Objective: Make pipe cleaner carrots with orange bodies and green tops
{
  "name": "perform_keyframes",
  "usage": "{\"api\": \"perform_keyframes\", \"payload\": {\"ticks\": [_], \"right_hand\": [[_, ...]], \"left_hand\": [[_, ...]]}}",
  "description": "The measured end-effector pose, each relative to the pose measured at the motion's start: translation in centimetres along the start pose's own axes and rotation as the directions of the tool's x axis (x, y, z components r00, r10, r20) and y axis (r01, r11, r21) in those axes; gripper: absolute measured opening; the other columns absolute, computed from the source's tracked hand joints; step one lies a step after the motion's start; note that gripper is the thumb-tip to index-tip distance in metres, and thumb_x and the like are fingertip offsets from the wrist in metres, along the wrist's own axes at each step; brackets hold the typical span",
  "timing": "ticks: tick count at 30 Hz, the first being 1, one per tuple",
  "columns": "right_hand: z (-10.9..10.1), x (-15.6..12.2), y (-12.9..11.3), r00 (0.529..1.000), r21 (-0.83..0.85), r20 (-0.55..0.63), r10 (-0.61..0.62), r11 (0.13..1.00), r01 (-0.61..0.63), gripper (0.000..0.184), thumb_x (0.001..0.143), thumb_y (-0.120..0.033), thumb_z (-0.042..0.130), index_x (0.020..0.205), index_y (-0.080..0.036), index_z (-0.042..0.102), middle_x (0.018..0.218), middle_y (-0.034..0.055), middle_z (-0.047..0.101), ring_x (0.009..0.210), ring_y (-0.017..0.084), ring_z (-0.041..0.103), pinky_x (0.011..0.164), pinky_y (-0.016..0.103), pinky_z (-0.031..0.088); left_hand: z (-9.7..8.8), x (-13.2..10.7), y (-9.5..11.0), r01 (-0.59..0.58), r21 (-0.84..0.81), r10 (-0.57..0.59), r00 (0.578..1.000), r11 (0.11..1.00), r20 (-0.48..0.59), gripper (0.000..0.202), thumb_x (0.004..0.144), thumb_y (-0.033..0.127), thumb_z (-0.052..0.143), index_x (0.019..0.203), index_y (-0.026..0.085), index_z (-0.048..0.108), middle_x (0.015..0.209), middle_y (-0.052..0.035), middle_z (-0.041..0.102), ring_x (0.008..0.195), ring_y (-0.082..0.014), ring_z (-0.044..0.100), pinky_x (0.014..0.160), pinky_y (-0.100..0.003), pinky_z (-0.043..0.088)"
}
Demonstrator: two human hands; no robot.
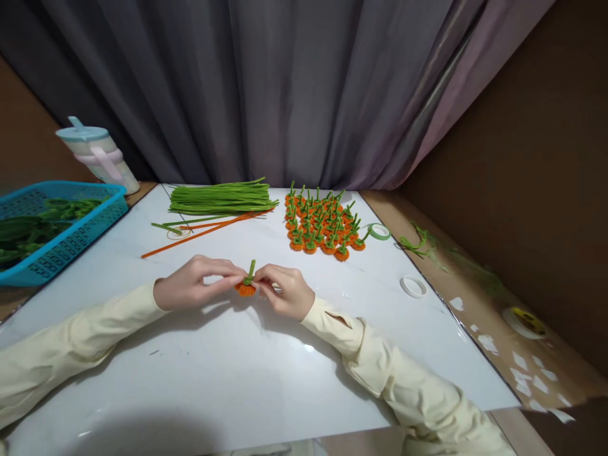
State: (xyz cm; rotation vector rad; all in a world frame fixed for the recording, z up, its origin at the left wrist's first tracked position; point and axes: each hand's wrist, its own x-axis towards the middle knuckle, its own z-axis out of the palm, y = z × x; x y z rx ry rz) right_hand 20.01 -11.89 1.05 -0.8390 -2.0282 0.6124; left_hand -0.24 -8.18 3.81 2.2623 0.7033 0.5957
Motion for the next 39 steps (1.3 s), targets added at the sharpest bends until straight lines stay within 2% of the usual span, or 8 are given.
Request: {"api": "perform_keyframes", "payload": {"ticks": [2,5,7,10,18,23,31,39], "right_hand": [[-0.2,0.0,0.2,0.999,-0.013,-0.026,-0.023,1.0,0.023,0.011,0.086,-0.02,0.045,0.08,-0.018,0.055,0.07,0.0039,0.06,0.058,0.012,0.057,0.055,0.023,0.047],[-0.3,0.0,0.6,0.992,-0.08,-0.034,-0.125,0.989,0.122,0.013,0.088,-0.018,0.041,0.083,-0.019,0.054,0.075,0.0061,0.062,0.064,0.013,0.059,0.061,0.025,0.049],[-0.2,-0.2,0.9,0.982,-0.135,0.006,-0.189,0.973,0.188,0.015,0.088,-0.016,0.038,0.087,-0.019,0.053,0.079,0.0079,0.062,0.07,0.014,0.059,0.064,0.025,0.049],[0.1,-0.4,1.3,0.973,-0.198,0.058,-0.225,0.952,0.232,0.016,0.089,-0.014,0.036,0.09,-0.018,0.052,0.08,0.0084,0.062,0.072,0.015,0.059,0.064,0.024,0.049],[0.7,-0.9,1.9,0.982,-0.212,-0.019,-0.187,0.961,0.179,0.014,0.089,-0.015,0.041,0.101,-0.019,0.047,0.084,0.0048,0.064,0.07,0.012,0.061,0.062,0.021,0.049],[0.2,-1.0,1.9,0.961,-0.355,0.088,-0.263,0.893,0.277,0.021,0.089,-0.011,0.03,0.101,-0.017,0.047,0.084,0.0075,0.064,0.073,0.014,0.061,0.06,0.023,0.049],[-0.1,-1.1,1.7,0.911,-0.523,0.225,-0.345,0.746,0.412,0.023,0.093,-0.011,0.023,0.104,-0.012,0.044,0.075,0.0067,0.062,0.068,0.014,0.059,0.052,0.023,0.046],[0.4,-1.2,1.6,0.866,-0.601,0.256,-0.429,0.631,0.49,0.018,0.091,-0.01,0.029,0.099,-0.009,0.045,0.07,0.006,0.06,0.063,0.015,0.057,0.049,0.024,0.042]], "left_hand": [[-0.1,0.5,-0.4,0.25,-0.325,-0.241,0.968,0.912,0.069,0.026,0.084,0.034,0.05,0.093,0.014,0.064,0.088,-0.0072,0.067,0.065,-0.0142,0.062,0.063,-0.027,0.051],[0.5,0.9,-0.9,0.465,-0.621,-0.356,0.885,0.631,0.3,0.033,0.081,0.04,0.055,0.096,0.011,0.06,0.085,-0.0085,0.066,0.065,-0.0148,0.063,0.059,-0.027,0.052],[1.1,1.0,-1.0,0.502,-0.699,-0.352,0.862,0.509,0.364,0.033,0.079,0.039,0.059,0.094,0.01,0.058,0.08,-0.009,0.065,0.065,-0.0149,0.063,0.058,-0.026,0.052],[2.1,0.7,-1.1,0.472,-0.767,-0.362,0.872,0.435,0.331,0.028,0.076,0.034,0.064,0.089,0.01,0.057,0.076,-0.0079,0.065,0.064,-0.0135,0.063,0.056,-0.022,0.051],[3.3,-0.2,-1.8,0.334,-0.789,-0.347,0.923,0.516,0.164,0.037,0.075,0.033,0.065,0.103,0.012,0.052,0.072,-0.0044,0.067,0.063,-0.0148,0.065,0.061,-0.028,0.055],[3.4,-0.4,-1.7,0.28,-0.76,-0.297,0.947,0.586,0.12,0.034,0.076,0.033,0.064,0.1,0.013,0.053,0.072,-0.0035,0.066,0.061,-0.0153,0.065,0.059,-0.029,0.055],[3.5,-0.5,-2.1,0.349,-0.713,-0.278,0.935,0.608,0.221,0.038,0.078,0.037,0.061,0.103,0.011,0.05,0.066,-0.0038,0.065,0.061,-0.0161,0.065,0.062,-0.03,0.054],[3.8,-0.7,-2.3,0.331,-0.72,-0.214,0.944,0.61,0.252,0.033,0.079,0.037,0.059,0.099,0.013,0.046,0.069,-0.0032,0.063,0.064,-0.016,0.065,0.064,-0.03,0.054]]}}
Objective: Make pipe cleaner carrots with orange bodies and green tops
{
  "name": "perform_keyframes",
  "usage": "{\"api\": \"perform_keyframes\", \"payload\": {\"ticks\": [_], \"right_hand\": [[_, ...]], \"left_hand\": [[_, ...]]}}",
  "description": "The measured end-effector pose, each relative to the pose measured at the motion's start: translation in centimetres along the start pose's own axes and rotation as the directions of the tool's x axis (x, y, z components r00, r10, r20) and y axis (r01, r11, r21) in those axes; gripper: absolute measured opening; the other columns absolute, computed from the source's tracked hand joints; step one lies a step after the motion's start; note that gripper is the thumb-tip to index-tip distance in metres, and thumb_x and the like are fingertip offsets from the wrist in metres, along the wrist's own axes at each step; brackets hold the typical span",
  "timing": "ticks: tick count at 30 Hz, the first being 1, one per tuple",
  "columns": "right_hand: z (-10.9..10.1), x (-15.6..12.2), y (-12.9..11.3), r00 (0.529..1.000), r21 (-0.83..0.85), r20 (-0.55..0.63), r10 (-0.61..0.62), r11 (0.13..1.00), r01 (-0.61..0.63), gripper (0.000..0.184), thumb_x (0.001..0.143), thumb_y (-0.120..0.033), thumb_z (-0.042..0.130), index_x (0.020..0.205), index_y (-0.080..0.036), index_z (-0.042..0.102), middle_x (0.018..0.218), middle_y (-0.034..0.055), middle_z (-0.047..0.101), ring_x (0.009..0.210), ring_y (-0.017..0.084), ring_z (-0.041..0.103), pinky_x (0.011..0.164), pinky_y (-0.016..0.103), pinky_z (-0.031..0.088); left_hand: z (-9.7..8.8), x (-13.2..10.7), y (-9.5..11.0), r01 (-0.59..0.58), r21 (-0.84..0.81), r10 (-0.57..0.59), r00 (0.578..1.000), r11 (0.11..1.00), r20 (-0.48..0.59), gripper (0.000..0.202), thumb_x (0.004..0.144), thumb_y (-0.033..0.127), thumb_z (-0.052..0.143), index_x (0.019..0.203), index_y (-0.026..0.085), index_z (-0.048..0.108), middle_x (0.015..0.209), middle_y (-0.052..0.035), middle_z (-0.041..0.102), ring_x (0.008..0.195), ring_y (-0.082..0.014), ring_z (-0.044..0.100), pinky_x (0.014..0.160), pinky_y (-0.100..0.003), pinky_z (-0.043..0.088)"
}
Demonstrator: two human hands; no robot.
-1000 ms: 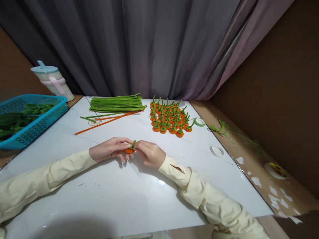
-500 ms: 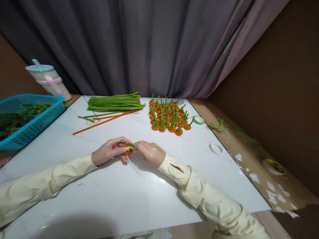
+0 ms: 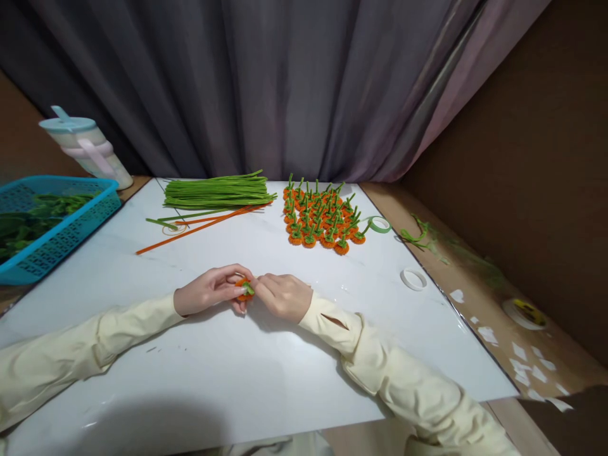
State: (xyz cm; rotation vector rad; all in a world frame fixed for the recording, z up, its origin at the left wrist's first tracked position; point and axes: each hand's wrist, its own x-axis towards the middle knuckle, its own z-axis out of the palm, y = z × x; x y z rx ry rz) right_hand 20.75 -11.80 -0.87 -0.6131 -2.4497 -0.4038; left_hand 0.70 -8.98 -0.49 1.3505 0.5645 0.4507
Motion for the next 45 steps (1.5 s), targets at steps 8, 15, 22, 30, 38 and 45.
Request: {"api": "perform_keyframes", "payload": {"ticks": [8,15,22,30,38,45], "right_hand": [[0.6,-0.3,-0.2,0.998,-0.022,-0.055,-0.004,1.0,0.003,0.019,0.09,-0.008,0.03,0.09,-0.011,0.049,0.066,0.0056,0.06,0.059,0.014,0.055,0.046,0.024,0.037],[0.6,-0.3,0.0,0.998,0.119,-0.032,0.051,0.992,-0.047,0.023,0.09,-0.009,0.027,0.09,-0.013,0.049,0.066,0.0048,0.061,0.057,0.013,0.055,0.047,0.023,0.037],[-0.2,-0.2,0.7,0.925,0.493,0.162,0.343,0.784,-0.377,0.02,0.091,-0.024,0.035,0.081,-0.016,0.05,0.059,0.0001,0.055,0.047,0.008,0.045,0.048,0.018,0.037],[-0.2,0.4,-0.2,0.916,0.481,0.287,0.281,0.784,-0.391,0.022,0.089,-0.024,0.033,0.074,-0.017,0.047,0.052,-0.0023,0.047,0.043,0.008,0.039,0.044,0.018,0.028],[-0.1,0.4,-0.7,0.933,0.35,0.212,0.291,0.868,-0.351,0.016,0.086,-0.02,0.03,0.075,-0.018,0.042,0.052,-0.0023,0.047,0.041,0.009,0.037,0.044,0.02,0.026],[0.3,0.4,-1.1,0.884,0.487,0.172,0.435,0.742,-0.46,0.018,0.088,-0.021,0.032,0.073,-0.018,0.042,0.049,-0.0045,0.044,0.038,0.007,0.036,0.043,0.018,0.029]], "left_hand": [[-0.1,0.0,-0.2,-0.009,0.031,0.009,1.0,0.999,0.009,0.032,0.079,0.036,0.059,0.098,0.014,0.046,0.071,-0.002,0.062,0.064,-0.015,0.064,0.063,-0.029,0.053],[-0.5,-0.1,0.2,-0.013,0.152,0.006,0.999,0.988,0.046,0.03,0.079,0.035,0.058,0.098,0.012,0.051,0.067,-0.0019,0.06,0.06,-0.0144,0.063,0.062,-0.03,0.054],[-0.4,-0.2,0.2,-0.054,0.148,0.041,0.995,0.988,0.091,0.024,0.08,0.031,0.057,0.094,0.013,0.049,0.073,-0.0026,0.06,0.058,-0.0118,0.061,0.061,-0.03,0.055],[0.0,-0.3,-0.1,-0.124,0.261,0.111,0.992,0.957,0.061,0.019,0.081,0.027,0.056,0.093,0.014,0.049,0.071,-0.0017,0.06,0.059,-0.0113,0.061,0.061,-0.026,0.053],[0.2,-0.2,0.1,-0.052,0.097,0.053,0.999,0.994,0.001,0.023,0.078,0.031,0.06,0.09,0.014,0.049,0.071,-0.0013,0.061,0.063,-0.0122,0.063,0.066,-0.029,0.054],[0.2,-0.2,1.0,-0.033,0.059,0.034,0.999,0.998,-0.028,0.026,0.077,0.033,0.061,0.089,0.015,0.048,0.079,-0.0021,0.06,0.073,-0.0149,0.062,0.07,-0.032,0.052]]}}
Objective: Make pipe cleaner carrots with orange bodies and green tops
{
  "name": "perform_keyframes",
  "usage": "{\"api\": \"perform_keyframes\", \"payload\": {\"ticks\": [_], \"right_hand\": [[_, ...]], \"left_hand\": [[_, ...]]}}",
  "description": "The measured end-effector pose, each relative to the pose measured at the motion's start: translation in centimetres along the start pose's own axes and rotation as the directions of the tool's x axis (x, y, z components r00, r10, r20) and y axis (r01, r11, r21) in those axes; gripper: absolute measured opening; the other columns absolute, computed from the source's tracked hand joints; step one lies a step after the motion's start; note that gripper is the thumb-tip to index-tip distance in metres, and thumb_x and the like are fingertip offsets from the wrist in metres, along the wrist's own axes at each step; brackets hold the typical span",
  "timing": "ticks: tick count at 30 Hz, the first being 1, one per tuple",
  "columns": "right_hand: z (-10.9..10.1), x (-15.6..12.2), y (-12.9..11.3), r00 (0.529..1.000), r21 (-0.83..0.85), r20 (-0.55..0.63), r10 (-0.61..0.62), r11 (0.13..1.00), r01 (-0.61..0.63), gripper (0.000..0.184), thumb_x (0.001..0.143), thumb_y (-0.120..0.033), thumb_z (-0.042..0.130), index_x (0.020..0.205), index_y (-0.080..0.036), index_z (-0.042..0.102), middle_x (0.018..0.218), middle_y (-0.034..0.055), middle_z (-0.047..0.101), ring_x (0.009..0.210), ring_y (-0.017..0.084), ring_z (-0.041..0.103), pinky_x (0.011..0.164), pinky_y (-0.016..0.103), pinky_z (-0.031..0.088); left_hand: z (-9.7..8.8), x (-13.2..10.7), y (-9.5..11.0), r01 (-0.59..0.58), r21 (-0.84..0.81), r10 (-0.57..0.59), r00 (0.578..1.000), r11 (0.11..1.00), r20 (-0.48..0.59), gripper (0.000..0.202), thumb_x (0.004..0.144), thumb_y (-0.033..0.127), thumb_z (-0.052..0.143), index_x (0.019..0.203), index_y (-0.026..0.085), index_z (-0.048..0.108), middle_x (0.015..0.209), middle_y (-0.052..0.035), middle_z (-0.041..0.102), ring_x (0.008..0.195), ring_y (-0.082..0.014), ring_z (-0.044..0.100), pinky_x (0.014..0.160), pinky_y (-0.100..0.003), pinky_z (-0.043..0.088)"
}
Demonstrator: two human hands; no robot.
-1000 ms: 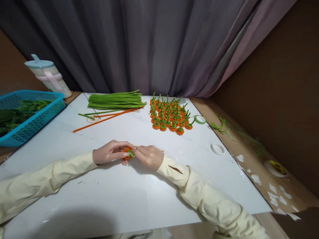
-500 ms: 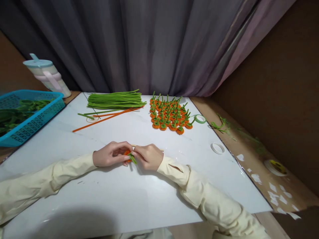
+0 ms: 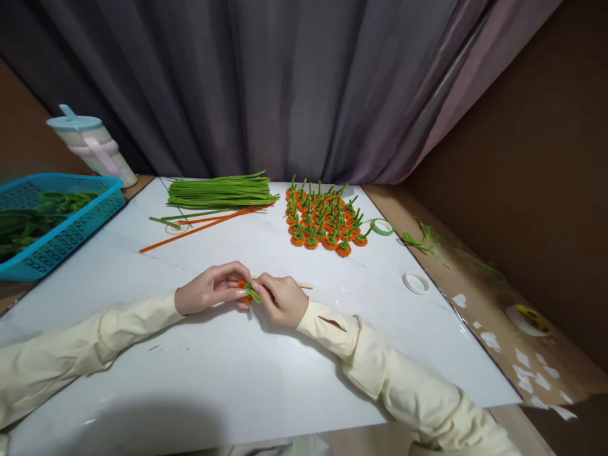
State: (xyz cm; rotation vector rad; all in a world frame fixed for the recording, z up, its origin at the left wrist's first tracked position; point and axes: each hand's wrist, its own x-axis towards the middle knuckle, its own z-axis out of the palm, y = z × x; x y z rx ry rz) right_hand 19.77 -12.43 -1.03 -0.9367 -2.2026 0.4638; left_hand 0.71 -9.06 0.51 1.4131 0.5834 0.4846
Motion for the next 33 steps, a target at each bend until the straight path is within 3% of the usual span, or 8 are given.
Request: {"api": "perform_keyframes", "payload": {"ticks": [3,7,11,17,20,24,27,33], "right_hand": [[0.0,0.1,0.0,1.0,-0.007,0.005,0.011,1.0,-0.011,0.02,0.089,-0.023,0.033,0.074,-0.018,0.044,0.05,-0.0036,0.045,0.04,0.008,0.039,0.044,0.018,0.03],[0.0,0.1,0.1,0.999,-0.063,0.025,0.02,0.998,-0.019,0.023,0.091,-0.025,0.029,0.074,-0.018,0.044,0.053,-0.0016,0.05,0.043,0.009,0.042,0.046,0.019,0.031],[0.1,0.1,0.1,0.999,-0.15,-0.012,-0.038,0.988,0.036,0.021,0.089,-0.023,0.028,0.072,-0.019,0.039,0.052,-0.0023,0.046,0.042,0.01,0.04,0.046,0.021,0.029],[0.2,0.0,0.4,0.989,-0.237,-0.045,-0.141,0.963,0.127,0.017,0.087,-0.018,0.031,0.072,-0.02,0.037,0.053,-0.0029,0.046,0.044,0.01,0.039,0.046,0.022,0.028],[0.5,-0.1,0.7,0.968,-0.306,-0.035,-0.247,0.925,0.225,0.013,0.084,-0.015,0.031,0.074,-0.02,0.037,0.054,-0.0023,0.046,0.044,0.011,0.039,0.045,0.024,0.027],[0.7,-0.2,1.0,0.936,-0.388,-0.032,-0.351,0.867,0.312,0.012,0.083,-0.011,0.032,0.076,-0.019,0.038,0.055,-0.0018,0.046,0.045,0.012,0.04,0.044,0.025,0.025],[0.5,-0.2,1.0,0.944,-0.387,-0.04,-0.327,0.876,0.287,0.013,0.083,-0.012,0.031,0.076,-0.019,0.039,0.055,-0.0016,0.046,0.044,0.012,0.039,0.044,0.025,0.026],[0.3,-0.2,1.1,0.994,-0.26,-0.013,-0.109,0.96,0.102,0.013,0.083,-0.012,0.032,0.074,-0.02,0.038,0.054,-0.0032,0.045,0.044,0.011,0.04,0.047,0.022,0.029]], "left_hand": [[-0.7,0.2,1.6,-0.064,0.245,0.063,0.998,0.967,0.015,0.021,0.081,0.033,0.052,0.091,0.015,0.05,0.089,-0.0056,0.059,0.08,-0.0159,0.058,0.07,-0.029,0.048],[-0.9,0.6,4.1,-0.052,0.715,0.208,0.969,0.697,-0.132,0.016,0.086,0.029,0.041,0.082,0.016,0.049,0.076,-0.0006,0.054,0.068,-0.0131,0.05,0.063,-0.025,0.04],[0.1,0.7,4.9,-0.03,0.802,0.046,0.999,0.596,0.004,0.02,0.09,0.028,0.031,0.08,0.018,0.046,0.065,0.002,0.051,0.06,-0.0126,0.047,0.059,-0.024,0.034],[0.9,0.4,4.9,-0.042,0.864,0.067,0.998,0.503,0.01,0.021,0.092,0.032,0.028,0.083,0.02,0.043,0.06,0.0021,0.048,0.053,-0.013,0.047,0.053,-0.023,0.031],[0.9,0.3,5.1,0.012,0.79,-0.068,0.997,0.613,0.038,0.022,0.092,0.034,0.026,0.085,0.02,0.042,0.053,0.0053,0.045,0.039,-0.0087,0.042,0.042,-0.019,0.03],[0.8,0.4,5.3,0.143,0.567,-0.263,0.955,0.812,0.136,0.021,0.092,0.039,0.027,0.094,0.021,0.038,0.056,0.0076,0.051,0.025,-0.0042,0.037,0.029,-0.014,0.028],[0.9,0.3,5.3,0.172,0.519,-0.261,0.96,0.837,0.102,0.023,0.091,0.043,0.029,0.089,0.021,0.036,0.055,0.008,0.051,0.025,-0.0044,0.038,0.026,-0.013,0.026],[1.3,0.3,5.0,0.185,0.569,-0.235,0.972,0.801,0.015,0.022,0.092,0.039,0.026,0.087,0.02,0.034,0.05,0.0089,0.049,0.025,-0.0043,0.039,0.029,-0.012,0.031]]}}
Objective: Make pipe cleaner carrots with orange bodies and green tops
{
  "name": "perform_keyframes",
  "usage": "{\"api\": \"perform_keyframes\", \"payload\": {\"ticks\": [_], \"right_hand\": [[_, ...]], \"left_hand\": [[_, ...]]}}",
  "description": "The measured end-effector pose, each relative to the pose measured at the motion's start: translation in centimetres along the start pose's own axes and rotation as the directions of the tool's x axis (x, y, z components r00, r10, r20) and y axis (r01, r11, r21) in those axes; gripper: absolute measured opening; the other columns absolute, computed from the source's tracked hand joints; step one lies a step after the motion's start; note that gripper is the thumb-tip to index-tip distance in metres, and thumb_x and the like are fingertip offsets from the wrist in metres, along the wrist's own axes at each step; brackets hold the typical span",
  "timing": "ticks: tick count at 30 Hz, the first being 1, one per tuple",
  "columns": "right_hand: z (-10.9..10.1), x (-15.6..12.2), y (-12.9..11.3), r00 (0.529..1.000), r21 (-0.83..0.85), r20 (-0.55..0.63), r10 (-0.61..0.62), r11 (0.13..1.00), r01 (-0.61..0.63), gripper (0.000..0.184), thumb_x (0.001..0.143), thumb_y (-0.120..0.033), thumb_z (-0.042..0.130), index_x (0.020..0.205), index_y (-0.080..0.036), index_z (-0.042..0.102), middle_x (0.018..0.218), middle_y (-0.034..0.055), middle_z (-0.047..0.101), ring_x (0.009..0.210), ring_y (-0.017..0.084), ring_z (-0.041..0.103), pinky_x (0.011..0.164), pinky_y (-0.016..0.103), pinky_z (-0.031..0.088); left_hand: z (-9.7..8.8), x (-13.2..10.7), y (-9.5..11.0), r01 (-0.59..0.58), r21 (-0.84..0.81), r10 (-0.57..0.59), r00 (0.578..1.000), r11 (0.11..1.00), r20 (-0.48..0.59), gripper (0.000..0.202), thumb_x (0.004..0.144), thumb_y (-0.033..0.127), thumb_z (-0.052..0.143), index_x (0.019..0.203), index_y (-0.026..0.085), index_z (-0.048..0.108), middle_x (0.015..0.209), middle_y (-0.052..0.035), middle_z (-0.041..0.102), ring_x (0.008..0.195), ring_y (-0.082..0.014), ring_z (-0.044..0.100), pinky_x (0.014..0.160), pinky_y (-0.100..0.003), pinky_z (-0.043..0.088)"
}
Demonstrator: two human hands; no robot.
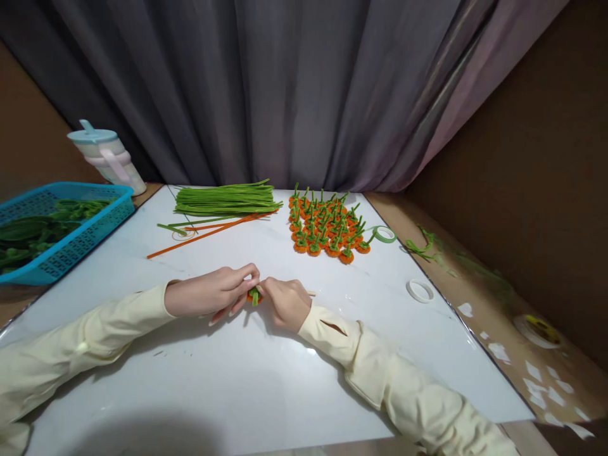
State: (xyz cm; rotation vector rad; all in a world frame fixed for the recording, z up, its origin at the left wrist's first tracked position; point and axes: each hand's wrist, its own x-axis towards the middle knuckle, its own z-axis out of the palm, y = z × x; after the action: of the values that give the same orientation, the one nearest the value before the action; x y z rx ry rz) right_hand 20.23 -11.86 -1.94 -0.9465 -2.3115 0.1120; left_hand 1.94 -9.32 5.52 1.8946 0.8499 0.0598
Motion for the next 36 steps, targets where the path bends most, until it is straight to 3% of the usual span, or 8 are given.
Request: {"api": "perform_keyframes", "payload": {"ticks": [9,14,21,26,30,33,36], "right_hand": [[0.5,-0.2,0.5,0.998,-0.047,0.032,-0.046,0.998,0.048,0.012,0.081,-0.011,0.033,0.076,-0.02,0.038,0.058,-0.0022,0.048,0.045,0.011,0.04,0.047,0.022,0.028],[0.5,-0.2,0.5,0.996,-0.035,0.09,-0.004,0.999,0.007,0.01,0.082,-0.013,0.035,0.077,-0.019,0.04,0.059,-0.0015,0.05,0.046,0.011,0.041,0.048,0.021,0.028],[0.4,0.4,0.4,0.971,0.017,0.227,0.071,0.997,-0.077,0.01,0.084,-0.014,0.036,0.079,-0.019,0.043,0.06,-0.0012,0.053,0.047,0.012,0.043,0.047,0.022,0.025],[-0.3,0.9,0.8,0.934,0.192,0.318,0.161,0.954,-0.229,0.019,0.091,-0.022,0.029,0.075,-0.02,0.041,0.059,-0.0018,0.051,0.047,0.01,0.043,0.049,0.02,0.031],[-0.9,0.9,1.3,0.934,0.313,0.337,0.119,0.922,-0.23,0.012,0.09,-0.019,0.03,0.086,-0.019,0.041,0.067,0.0002,0.056,0.056,0.012,0.051,0.056,0.021,0.039],[-1.1,0.8,1.5,0.941,0.343,0.331,0.069,0.92,-0.188,0.01,0.086,-0.015,0.035,0.094,-0.018,0.041,0.076,0.0032,0.059,0.065,0.013,0.055,0.061,0.023,0.043],[-0.8,0.4,1.5,0.961,0.316,0.275,0.032,0.941,-0.122,0.017,0.083,-0.011,0.038,0.098,-0.018,0.041,0.089,0.0061,0.06,0.076,0.014,0.058,0.066,0.023,0.044]], "left_hand": [[-0.1,0.3,-0.1,-0.018,-0.047,0.02,0.999,0.999,0.046,0.014,0.093,0.033,0.026,0.086,0.022,0.032,0.046,0.0106,0.044,0.024,-0.005,0.033,0.026,-0.013,0.024],[0.0,0.5,-0.7,-0.039,0.108,0.034,0.998,0.993,0.048,0.02,0.092,0.032,0.025,0.078,0.021,0.032,0.046,0.0097,0.044,0.026,-0.0056,0.037,0.035,-0.016,0.032],[0.0,0.9,-1.8,0.04,0.275,-0.062,0.996,0.961,0.071,0.023,0.092,0.034,0.023,0.073,0.022,0.028,0.038,0.0099,0.039,0.023,-0.0077,0.034,0.033,-0.017,0.029],[-0.2,1.1,-2.2,0.077,0.127,-0.087,0.993,0.989,0.075,0.015,0.091,0.033,0.025,0.083,0.021,0.032,0.059,0.0058,0.052,0.027,-0.006,0.041,0.03,-0.016,0.03],[-0.5,0.9,-1.9,0.047,0.07,-0.054,0.994,0.996,0.098,0.015,0.088,0.028,0.031,0.101,0.021,0.035,0.074,0.0025,0.056,0.031,-0.0058,0.044,0.026,-0.015,0.03],[-0.6,0.7,-1.7,0.034,0.103,-0.047,0.991,0.994,0.122,0.019,0.085,0.023,0.036,0.104,0.02,0.041,0.065,0.004,0.056,0.032,-0.0065,0.045,0.028,-0.015,0.033],[-0.4,0.6,-1.8,0.044,0.109,-0.052,0.996,0.993,0.067,0.018,0.084,0.024,0.039,0.099,0.018,0.046,0.052,0.0064,0.051,0.031,-0.0074,0.043,0.029,-0.015,0.032]]}}
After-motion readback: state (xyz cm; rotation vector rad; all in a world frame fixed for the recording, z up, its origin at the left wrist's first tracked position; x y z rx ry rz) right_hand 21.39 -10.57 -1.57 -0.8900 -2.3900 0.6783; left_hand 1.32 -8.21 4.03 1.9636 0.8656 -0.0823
